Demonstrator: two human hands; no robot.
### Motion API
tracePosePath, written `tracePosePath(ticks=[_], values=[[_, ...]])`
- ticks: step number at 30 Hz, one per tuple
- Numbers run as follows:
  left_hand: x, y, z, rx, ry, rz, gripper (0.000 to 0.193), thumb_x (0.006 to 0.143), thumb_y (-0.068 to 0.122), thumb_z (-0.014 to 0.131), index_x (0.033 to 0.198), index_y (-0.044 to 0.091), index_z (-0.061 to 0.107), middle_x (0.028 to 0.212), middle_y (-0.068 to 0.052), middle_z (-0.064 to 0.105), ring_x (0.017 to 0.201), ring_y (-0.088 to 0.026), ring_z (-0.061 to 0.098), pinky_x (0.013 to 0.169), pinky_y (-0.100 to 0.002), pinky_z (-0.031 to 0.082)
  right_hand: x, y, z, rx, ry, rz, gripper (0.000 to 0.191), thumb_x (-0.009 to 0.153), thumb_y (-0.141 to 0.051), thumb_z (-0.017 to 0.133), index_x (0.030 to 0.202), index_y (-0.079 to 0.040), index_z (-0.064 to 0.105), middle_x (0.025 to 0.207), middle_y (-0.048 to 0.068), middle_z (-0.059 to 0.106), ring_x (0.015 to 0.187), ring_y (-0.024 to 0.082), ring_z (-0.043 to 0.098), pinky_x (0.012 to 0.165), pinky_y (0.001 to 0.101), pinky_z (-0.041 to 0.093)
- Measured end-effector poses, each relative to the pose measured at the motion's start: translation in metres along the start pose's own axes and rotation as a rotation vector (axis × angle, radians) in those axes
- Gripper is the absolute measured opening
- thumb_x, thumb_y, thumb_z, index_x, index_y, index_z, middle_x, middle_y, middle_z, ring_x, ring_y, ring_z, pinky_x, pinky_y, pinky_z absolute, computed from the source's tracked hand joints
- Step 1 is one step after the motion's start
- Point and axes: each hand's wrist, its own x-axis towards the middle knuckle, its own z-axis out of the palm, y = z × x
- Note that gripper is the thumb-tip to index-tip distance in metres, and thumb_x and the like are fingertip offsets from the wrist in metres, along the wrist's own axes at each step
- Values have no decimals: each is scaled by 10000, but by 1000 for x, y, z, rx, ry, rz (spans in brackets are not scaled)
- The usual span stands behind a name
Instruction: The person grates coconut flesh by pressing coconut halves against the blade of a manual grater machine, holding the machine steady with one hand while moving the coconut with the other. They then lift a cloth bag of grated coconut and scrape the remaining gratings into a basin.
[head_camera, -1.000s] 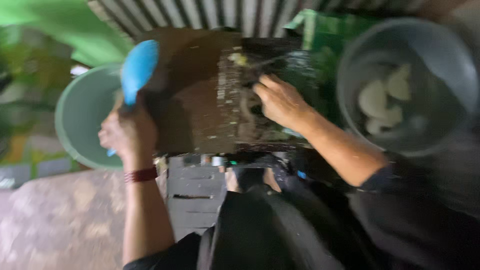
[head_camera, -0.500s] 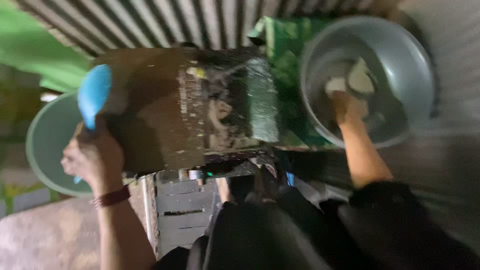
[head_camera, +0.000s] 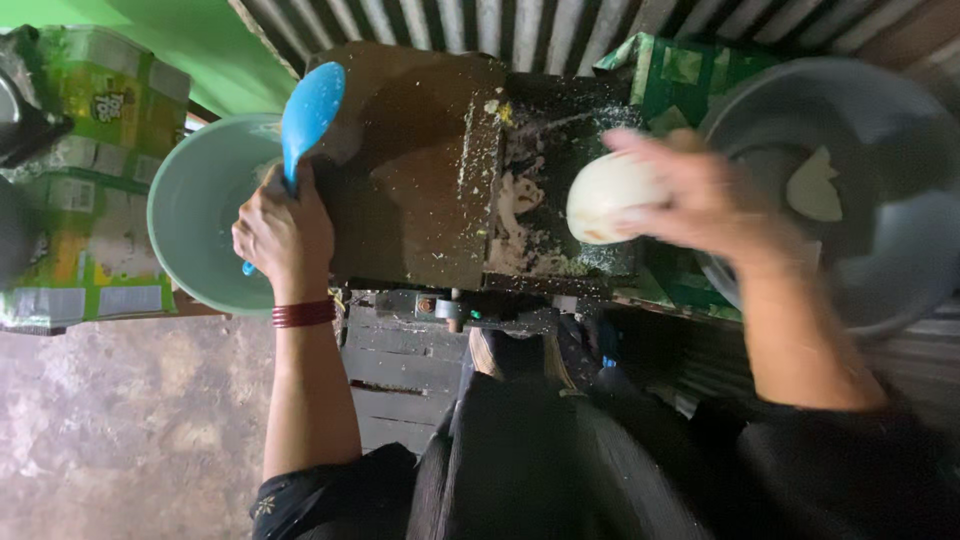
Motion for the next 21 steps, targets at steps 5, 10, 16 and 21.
tracePosePath(ticks=[5,10,16,21], values=[[0,2,0,-38,16,9,324,993,451,670,997,156,803,869,-196,752,785,-446,713,722,-543,544,51,-24,75,-757,-133,188,825,907,-531,663,1574,-135,385,1135,200,570,964,302,555,903,492,425],[2,3,-1,10,-24,-11,350,1005,461,662,950,138,787,823,-199,739,761,-446,708,694,-542,541,59,-21,102,-850,-38,132,697,936,-522,651,1405,-34,485,1187,188,562,1134,338,521,981,489,393],[1,5,-1,17,-5,36,334,1002,443,665,945,137,785,824,-200,739,751,-442,708,678,-535,542,58,-16,98,-774,-285,94,639,882,-370,640,1372,12,493,1151,225,525,1014,326,529,890,501,370],[0,5,-5,-26,-19,45,289,1005,403,662,1017,142,786,849,-201,744,768,-442,710,692,-536,539,50,-28,100,-799,-134,8,489,816,-273,663,1221,-10,587,1162,208,533,1090,356,524,936,487,369]])
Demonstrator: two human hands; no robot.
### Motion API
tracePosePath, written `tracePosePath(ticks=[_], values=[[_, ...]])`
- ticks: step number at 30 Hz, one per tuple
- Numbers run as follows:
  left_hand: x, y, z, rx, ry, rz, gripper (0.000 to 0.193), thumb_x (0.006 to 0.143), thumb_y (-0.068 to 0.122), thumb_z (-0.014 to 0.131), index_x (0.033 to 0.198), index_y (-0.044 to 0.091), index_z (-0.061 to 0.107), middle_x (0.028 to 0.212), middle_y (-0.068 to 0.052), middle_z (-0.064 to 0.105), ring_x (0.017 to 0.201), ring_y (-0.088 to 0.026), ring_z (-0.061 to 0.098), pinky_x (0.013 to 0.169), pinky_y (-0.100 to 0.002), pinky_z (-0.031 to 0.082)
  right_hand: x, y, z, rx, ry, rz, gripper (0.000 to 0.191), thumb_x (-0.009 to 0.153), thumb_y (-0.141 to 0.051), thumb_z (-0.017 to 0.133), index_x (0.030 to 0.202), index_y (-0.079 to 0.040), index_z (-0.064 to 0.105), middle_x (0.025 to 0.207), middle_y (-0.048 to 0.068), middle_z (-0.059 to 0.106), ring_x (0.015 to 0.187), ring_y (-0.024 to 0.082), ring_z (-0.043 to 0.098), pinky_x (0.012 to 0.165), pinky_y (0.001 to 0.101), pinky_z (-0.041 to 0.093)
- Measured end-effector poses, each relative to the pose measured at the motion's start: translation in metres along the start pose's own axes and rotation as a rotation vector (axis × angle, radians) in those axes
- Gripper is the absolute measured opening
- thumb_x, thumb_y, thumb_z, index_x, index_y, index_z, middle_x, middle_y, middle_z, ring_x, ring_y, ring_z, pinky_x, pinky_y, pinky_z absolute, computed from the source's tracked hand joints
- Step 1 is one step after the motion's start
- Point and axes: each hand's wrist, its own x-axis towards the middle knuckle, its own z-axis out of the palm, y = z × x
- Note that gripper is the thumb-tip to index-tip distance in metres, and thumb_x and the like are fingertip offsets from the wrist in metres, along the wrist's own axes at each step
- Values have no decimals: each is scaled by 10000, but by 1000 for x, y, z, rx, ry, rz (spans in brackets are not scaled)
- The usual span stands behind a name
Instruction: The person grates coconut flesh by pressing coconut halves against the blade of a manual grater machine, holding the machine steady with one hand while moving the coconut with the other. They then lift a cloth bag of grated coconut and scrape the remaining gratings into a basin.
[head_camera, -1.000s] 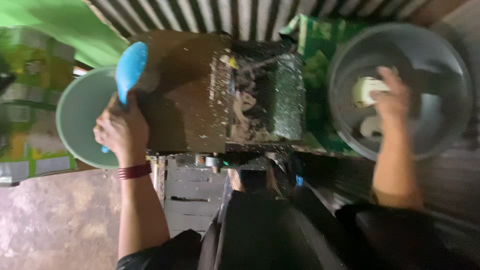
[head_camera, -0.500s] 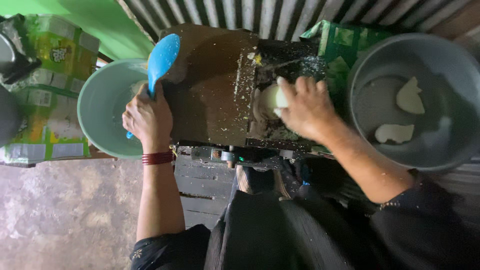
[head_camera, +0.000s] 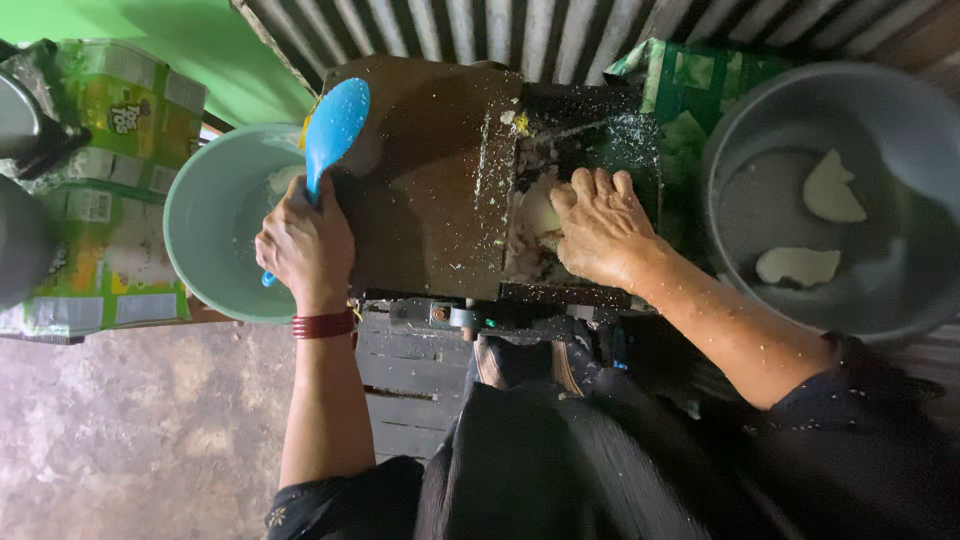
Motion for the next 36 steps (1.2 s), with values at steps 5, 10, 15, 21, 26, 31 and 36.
tracePosePath(ticks=[5,10,15,21,26,31,36], values=[[-2,1,-1,0,-2,-14,271,990,393,672,1026,152,791,873,-189,752,784,-447,708,704,-538,538,6,-8,-2,-82,-141,11,437,731,-190,681,1107,32,657,1178,214,511,1107,333,500,943,471,356],[-1,0,0,33,5,0,295,993,410,670,1025,142,790,870,-194,750,782,-449,708,704,-541,540,19,-12,5,-140,-258,28,369,680,-155,697,961,83,717,1224,244,454,1090,317,472,929,462,335],[-2,-3,1,30,-47,-30,325,1029,428,646,981,136,780,866,-186,749,808,-438,710,734,-539,540,11,-10,-17,86,-331,76,575,940,-350,607,1396,-19,494,1192,205,519,977,286,569,1029,505,319],[0,-3,6,42,24,-6,316,988,430,658,956,141,781,820,-184,742,748,-444,705,680,-544,537,-19,21,-63,112,-211,205,790,901,-467,633,1563,-168,320,1239,237,497,1056,303,529,993,530,293],[-2,-3,5,71,5,-4,330,1017,435,658,950,133,771,834,-189,738,763,-444,703,684,-547,532,3,20,-31,76,-161,141,702,894,-420,662,1490,-117,448,1195,220,546,1121,341,511,972,518,352],[-2,-1,2,44,-4,-10,304,1013,418,663,959,140,772,840,-192,737,776,-447,702,691,-542,532,18,16,-3,-42,-12,20,532,746,-284,687,1218,-39,656,1155,214,571,1137,362,503,938,488,374],[-2,-1,1,34,-12,-10,286,999,397,672,978,130,772,839,-197,739,770,-450,701,702,-538,536,22,13,-5,-106,-141,18,404,766,-203,634,1121,-17,681,1153,213,560,1106,324,494,927,453,372]])
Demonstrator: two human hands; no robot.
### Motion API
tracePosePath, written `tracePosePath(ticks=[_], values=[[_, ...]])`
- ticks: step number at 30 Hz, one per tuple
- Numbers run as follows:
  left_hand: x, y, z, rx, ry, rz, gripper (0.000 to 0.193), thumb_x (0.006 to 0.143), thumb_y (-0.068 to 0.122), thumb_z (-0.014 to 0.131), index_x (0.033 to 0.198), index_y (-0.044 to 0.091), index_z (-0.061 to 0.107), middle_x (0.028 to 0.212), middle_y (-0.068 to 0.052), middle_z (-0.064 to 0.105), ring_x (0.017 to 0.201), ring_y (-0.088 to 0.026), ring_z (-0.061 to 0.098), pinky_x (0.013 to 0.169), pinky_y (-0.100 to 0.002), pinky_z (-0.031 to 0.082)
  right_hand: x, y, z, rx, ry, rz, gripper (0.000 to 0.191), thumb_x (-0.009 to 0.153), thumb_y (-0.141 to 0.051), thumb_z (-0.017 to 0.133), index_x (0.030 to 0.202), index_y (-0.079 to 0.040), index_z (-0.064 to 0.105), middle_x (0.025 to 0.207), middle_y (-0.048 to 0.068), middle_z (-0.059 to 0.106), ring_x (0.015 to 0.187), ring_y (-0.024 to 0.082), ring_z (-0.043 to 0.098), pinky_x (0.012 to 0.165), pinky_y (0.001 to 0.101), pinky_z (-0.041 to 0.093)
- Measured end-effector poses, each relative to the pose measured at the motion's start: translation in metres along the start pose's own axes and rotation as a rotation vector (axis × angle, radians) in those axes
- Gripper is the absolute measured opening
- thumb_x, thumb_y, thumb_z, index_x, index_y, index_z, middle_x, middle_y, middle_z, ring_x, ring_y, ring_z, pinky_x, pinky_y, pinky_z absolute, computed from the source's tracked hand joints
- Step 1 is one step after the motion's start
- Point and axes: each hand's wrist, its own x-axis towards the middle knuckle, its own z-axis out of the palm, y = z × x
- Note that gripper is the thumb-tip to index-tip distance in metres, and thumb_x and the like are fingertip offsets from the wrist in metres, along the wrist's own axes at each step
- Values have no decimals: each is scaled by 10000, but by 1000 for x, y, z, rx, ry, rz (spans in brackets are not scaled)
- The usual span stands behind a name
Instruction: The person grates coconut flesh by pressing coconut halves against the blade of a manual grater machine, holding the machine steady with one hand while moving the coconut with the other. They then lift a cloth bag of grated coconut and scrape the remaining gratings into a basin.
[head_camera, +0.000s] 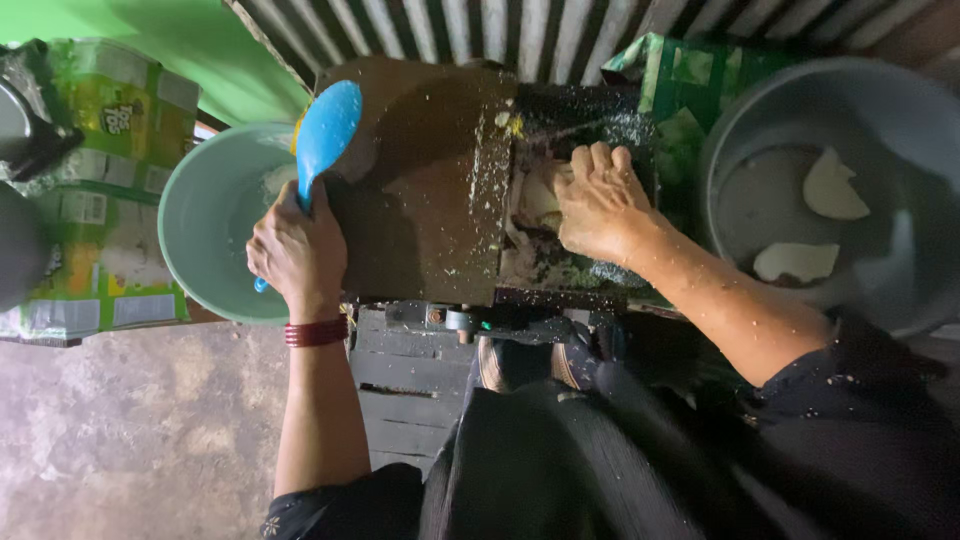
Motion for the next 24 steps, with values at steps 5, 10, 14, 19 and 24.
tracePosePath(ticks=[5,10,14,19,24], values=[[1,-2,0,-10,-6,6,283,1002,396,664,992,137,778,846,-194,743,778,-450,703,703,-543,534,6,-15,3,-102,-115,62,326,753,-180,626,1024,-23,714,1161,179,528,1121,289,464,964,438,335],[2,-2,2,-1,-1,-15,298,992,419,668,964,144,780,840,-188,741,773,-446,705,696,-541,536,13,9,1,96,-30,61,582,851,-330,604,1333,-9,553,1054,278,552,964,354,507,866,507,333],[2,-1,3,36,-17,-24,309,999,423,664,945,139,774,835,-176,743,773,-439,706,703,-538,538,20,24,2,118,84,-5,482,824,-291,621,1212,-6,623,1115,270,568,1039,364,510,887,527,330],[0,-1,1,12,-1,-6,301,1000,412,667,945,135,770,836,-182,740,777,-441,706,704,-536,539,30,13,11,-2,42,3,347,785,-211,616,1055,-2,683,1205,243,565,1176,353,504,989,475,345],[1,-1,0,-4,-4,-2,308,1009,415,663,943,130,761,833,-195,732,769,-451,700,697,-541,534,33,-1,12,-130,-55,96,492,782,-165,603,1176,122,670,1230,238,550,1174,311,498,1026,447,325]])
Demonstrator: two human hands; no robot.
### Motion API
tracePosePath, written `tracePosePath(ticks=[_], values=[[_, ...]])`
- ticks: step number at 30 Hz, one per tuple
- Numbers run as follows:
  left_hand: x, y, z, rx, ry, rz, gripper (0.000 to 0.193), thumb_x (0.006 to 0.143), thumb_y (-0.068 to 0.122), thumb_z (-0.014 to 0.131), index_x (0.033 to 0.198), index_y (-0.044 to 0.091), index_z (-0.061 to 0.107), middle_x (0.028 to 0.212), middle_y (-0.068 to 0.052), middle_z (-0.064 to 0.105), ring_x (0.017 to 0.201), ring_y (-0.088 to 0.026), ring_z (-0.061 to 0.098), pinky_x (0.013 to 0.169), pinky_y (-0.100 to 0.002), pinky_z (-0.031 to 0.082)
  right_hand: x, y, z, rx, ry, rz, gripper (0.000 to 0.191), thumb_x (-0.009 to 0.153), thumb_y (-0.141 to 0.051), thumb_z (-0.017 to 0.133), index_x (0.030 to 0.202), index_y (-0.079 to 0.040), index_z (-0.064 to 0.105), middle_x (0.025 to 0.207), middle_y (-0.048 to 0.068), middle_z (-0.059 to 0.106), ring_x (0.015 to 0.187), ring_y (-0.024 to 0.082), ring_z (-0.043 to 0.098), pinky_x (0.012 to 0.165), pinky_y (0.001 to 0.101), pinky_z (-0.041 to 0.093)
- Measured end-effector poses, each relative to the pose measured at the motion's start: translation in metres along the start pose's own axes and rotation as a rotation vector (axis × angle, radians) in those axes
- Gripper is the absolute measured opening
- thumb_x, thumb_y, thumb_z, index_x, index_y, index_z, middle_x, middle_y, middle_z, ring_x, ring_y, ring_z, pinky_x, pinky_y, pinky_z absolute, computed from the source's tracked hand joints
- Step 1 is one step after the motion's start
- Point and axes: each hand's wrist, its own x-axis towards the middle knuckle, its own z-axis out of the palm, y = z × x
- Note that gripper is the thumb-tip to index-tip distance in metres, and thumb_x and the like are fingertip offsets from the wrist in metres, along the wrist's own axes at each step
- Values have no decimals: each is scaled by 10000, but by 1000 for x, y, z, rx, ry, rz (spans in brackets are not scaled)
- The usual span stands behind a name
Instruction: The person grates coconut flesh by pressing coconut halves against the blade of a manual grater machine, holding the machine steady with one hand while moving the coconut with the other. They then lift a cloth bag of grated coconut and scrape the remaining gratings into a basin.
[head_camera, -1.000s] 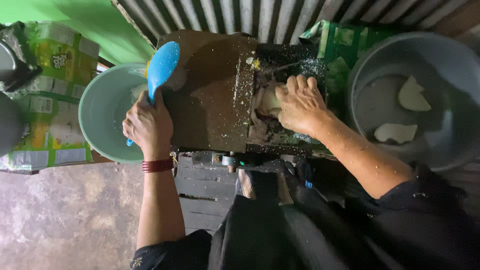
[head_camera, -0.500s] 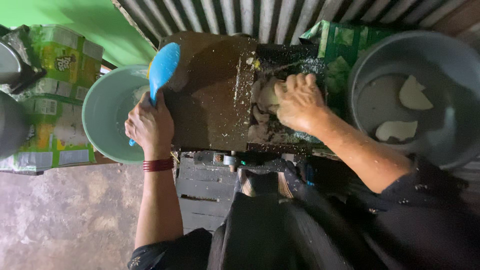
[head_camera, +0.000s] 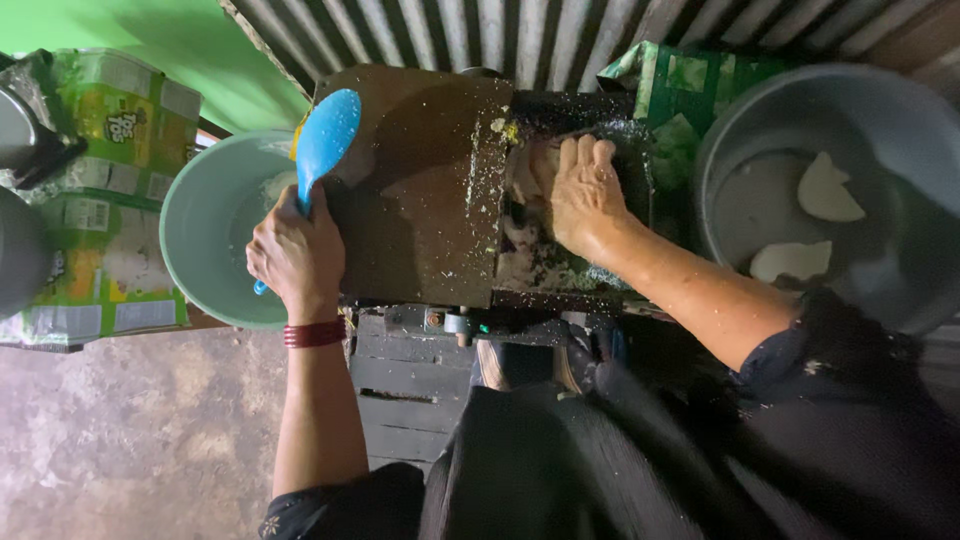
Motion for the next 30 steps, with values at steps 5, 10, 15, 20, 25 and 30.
tracePosePath(ticks=[5,10,15,20,25,30], values=[[1,0,0,-1,-16,-12,321,997,432,664,920,136,759,826,-185,737,784,-449,701,706,-545,533,1,17,-8,141,-76,-11,549,853,-209,575,1363,-5,580,1260,275,546,1191,347,491,1016,499,319],[2,0,1,40,-26,-5,327,1006,448,662,955,141,762,829,-198,734,780,-458,697,692,-552,529,10,28,-7,113,92,-123,550,808,-172,577,1313,44,611,1193,291,548,1076,358,496,873,502,347],[1,0,3,32,22,-8,308,994,434,671,940,146,766,847,-186,747,797,-454,705,703,-553,538,10,6,8,13,-22,-50,353,843,-198,578,1051,34,744,1215,244,554,1155,337,490,998,483,340],[2,-1,2,43,14,-7,307,996,441,671,977,156,783,824,-205,737,759,-457,703,686,-548,540,10,9,9,18,68,-55,445,750,-208,593,1078,76,692,1161,271,540,1088,365,478,954,526,321],[2,-2,3,37,19,-2,314,1007,431,659,957,148,785,830,-195,742,771,-449,706,699,-548,542,12,30,-7,262,-42,-74,511,950,-421,557,1273,-29,615,1210,275,548,1118,343,498,1004,571,322],[1,-3,5,26,45,21,290,995,414,669,979,150,789,831,-205,737,754,-445,708,684,-539,547,2,9,-7,-39,-123,-108,345,836,-184,552,1027,43,727,1157,217,552,1095,296,479,952,459,355]])
